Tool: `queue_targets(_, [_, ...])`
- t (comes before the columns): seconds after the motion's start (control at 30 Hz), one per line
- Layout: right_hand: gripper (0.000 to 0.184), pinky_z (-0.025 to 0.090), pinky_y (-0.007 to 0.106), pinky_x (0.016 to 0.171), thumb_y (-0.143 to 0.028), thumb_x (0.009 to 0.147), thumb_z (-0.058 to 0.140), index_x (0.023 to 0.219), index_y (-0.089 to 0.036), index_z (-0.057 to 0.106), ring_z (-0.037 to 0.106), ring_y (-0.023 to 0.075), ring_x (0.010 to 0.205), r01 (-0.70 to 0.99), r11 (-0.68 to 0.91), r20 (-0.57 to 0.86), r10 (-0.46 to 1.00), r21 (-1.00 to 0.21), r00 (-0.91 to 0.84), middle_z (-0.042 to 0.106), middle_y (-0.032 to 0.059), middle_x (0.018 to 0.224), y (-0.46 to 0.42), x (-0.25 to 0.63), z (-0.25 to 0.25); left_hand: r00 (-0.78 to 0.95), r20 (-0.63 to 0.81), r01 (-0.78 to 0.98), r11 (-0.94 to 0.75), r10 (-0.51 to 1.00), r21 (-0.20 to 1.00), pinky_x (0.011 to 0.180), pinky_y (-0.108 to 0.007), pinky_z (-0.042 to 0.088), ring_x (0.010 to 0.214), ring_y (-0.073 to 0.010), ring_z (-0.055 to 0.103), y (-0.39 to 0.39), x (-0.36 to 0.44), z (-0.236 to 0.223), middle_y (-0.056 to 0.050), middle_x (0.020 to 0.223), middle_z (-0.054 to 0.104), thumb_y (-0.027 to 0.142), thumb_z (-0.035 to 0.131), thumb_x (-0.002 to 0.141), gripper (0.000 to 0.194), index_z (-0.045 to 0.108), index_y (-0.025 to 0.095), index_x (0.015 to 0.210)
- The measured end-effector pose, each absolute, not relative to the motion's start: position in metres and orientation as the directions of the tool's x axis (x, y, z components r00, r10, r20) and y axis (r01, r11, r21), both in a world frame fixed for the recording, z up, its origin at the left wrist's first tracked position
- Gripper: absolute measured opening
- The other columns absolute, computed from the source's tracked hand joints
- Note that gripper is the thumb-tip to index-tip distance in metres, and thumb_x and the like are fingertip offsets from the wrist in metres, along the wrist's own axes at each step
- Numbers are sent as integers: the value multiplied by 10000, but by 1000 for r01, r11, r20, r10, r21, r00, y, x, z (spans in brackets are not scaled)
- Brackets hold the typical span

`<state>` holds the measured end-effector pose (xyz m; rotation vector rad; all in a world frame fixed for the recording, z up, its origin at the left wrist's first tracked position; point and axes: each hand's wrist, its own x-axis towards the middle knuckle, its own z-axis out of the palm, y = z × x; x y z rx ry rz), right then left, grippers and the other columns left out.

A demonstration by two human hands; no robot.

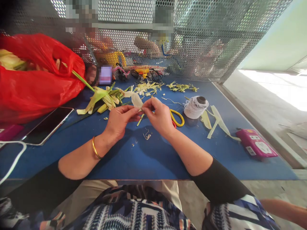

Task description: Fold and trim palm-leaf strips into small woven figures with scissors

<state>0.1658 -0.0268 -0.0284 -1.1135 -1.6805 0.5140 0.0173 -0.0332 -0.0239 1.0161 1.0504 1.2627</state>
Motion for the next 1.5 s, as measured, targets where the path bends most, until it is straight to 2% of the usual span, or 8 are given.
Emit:
queue_targets(0.17, [60,443,271,635,-184,826,604,771,-208,599,585,115,635,406,503,519,851,-763,-80,642,-33,676,-26,166,-30,6,-35,-175,36,999,984,637,-258,539,555,-113,631,-33,18,-22,-7,628,709,237,799,669,124,706,155,663])
queue_targets(0.4, [35,447,276,680,-198,823,666,796,-218,676,588,134,712,439,571,579,805,-694,-131,672,-22,727,-25,168,-27,84,-186,-325,203,979,924,583,-248,527,487,-95,591,-29,14,-20,-16,580,681,229,779,686,148,671,136,646])
queue_targets(0.5, [58,456,282,696,-191,829,660,779,-215,677,607,140,730,432,580,591,797,-691,-125,693,-14,749,-25,168,-28,87,-203,-349,221,975,911,602,-246,530,502,-93,598,-29,14,-21,-19,592,688,220,774,679,141,667,137,639])
queue_targets(0.8, [78,463,298,668,-217,825,620,749,-203,632,600,136,663,379,528,545,836,-760,-70,649,-20,681,-28,166,-28,28,-86,-248,91,996,965,649,-260,538,556,-104,627,-32,17,-23,-21,673,728,286,807,664,166,707,157,693])
queue_targets(1.0, [74,450,286,657,-190,811,607,743,-203,633,583,125,658,412,510,528,845,-755,-79,646,-24,683,-28,166,-26,17,-20,-193,23,1000,981,620,-251,529,547,-110,621,-33,18,-24,-18,650,724,289,797,665,151,709,167,669])
queue_targets(1.3, [60,467,290,709,-206,823,663,788,-236,700,602,146,732,442,558,578,809,-702,-103,686,-20,735,-28,166,-27,123,-168,-323,200,978,925,613,-261,527,532,-105,602,-29,13,-24,-29,644,704,277,763,664,144,698,149,654])
queue_targets(1.5, [120,480,307,755,-189,832,655,726,-235,689,610,156,772,428,592,615,782,-683,-101,697,-4,769,-29,165,-26,120,-197,-369,228,973,901,611,-243,524,548,-95,603,-29,13,-22,-22,662,712,226,778,618,124,699,145,671])
